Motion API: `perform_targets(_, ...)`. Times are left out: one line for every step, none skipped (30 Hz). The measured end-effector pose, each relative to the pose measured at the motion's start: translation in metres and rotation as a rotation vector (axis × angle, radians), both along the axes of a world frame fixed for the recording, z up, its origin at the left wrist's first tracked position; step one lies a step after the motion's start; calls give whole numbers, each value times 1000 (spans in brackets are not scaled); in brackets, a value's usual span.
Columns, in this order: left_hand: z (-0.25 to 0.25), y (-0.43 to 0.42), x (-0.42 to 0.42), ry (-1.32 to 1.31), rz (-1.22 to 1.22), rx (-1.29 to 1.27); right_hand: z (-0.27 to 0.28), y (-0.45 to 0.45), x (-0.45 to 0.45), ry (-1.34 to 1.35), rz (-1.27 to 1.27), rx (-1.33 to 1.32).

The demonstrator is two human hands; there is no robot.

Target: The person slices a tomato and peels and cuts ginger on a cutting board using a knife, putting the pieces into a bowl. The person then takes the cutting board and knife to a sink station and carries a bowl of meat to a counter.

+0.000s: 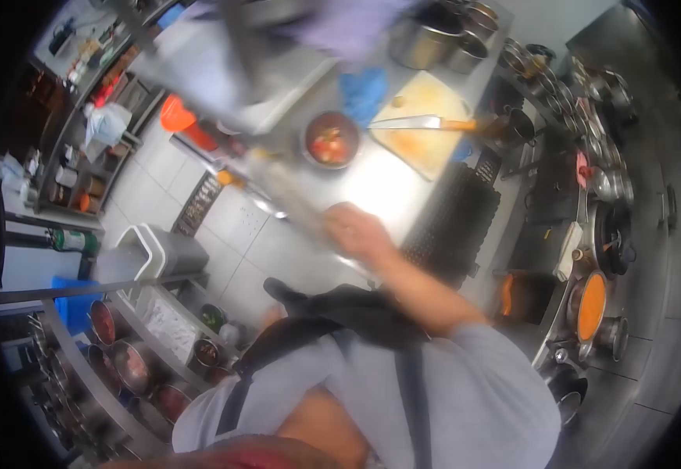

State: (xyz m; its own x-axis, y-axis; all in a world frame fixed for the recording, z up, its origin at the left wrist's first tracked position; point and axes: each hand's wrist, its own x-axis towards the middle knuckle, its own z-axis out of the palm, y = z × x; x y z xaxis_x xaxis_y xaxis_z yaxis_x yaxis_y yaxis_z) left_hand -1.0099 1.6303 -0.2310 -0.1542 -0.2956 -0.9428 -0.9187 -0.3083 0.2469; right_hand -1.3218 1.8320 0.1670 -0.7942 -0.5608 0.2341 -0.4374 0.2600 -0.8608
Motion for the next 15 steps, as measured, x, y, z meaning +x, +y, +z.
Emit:
perform_targets(8, 42, -2, 63, -150, 18, -12, 20, 3, 112, 68, 5)
perform_targets(19, 79, -6, 106, -375, 9, -21, 45, 8, 206, 134, 8)
perform_targets(28, 108, -13, 142, -587, -21, -29, 78, 12, 196, 122, -19)
perform_targets(40, 128, -26, 173, -763, -55, -35, 118, 12, 135, 84, 31)
perform_targets(50, 139, -39, 192, -893, -92, -38, 159, 9, 77, 47, 91)
perform_targets(65, 143, -55, 200, -1009, -126, -34, 197, 8, -16, -3, 138)
perform_targets(82, 143, -74, 215, -1100, -147, -31, 233, 6, -106, -54, 189)
perform_targets(107, 142, -98, 238, -1167, -151, -33, 268, 1, -96, -66, 189)
perform_targets(144, 141, -123, 270, -1186, -116, -40, 301, -3, -124, -139, 248)
perform_targets(202, 146, -154, 344, -1107, 4, -47, 324, -7, -150, -210, 306)
perform_targets(259, 151, -184, 407, -1022, 131, -52, 338, -13, -138, -218, 305)
perform_targets(310, 161, -211, 440, -867, 264, -57, 349, -22, -152, -227, 346)
perform_targets(344, 170, -233, 469, -711, 394, -62, 359, -31, -165, -237, 386)
perform_targets(358, 174, -252, 485, -722, 390, -66, 357, -40, -179, -254, 388)
perform_targets(367, 173, -272, 639, -616, 367, -84, 357, -52, -205, -245, 390)
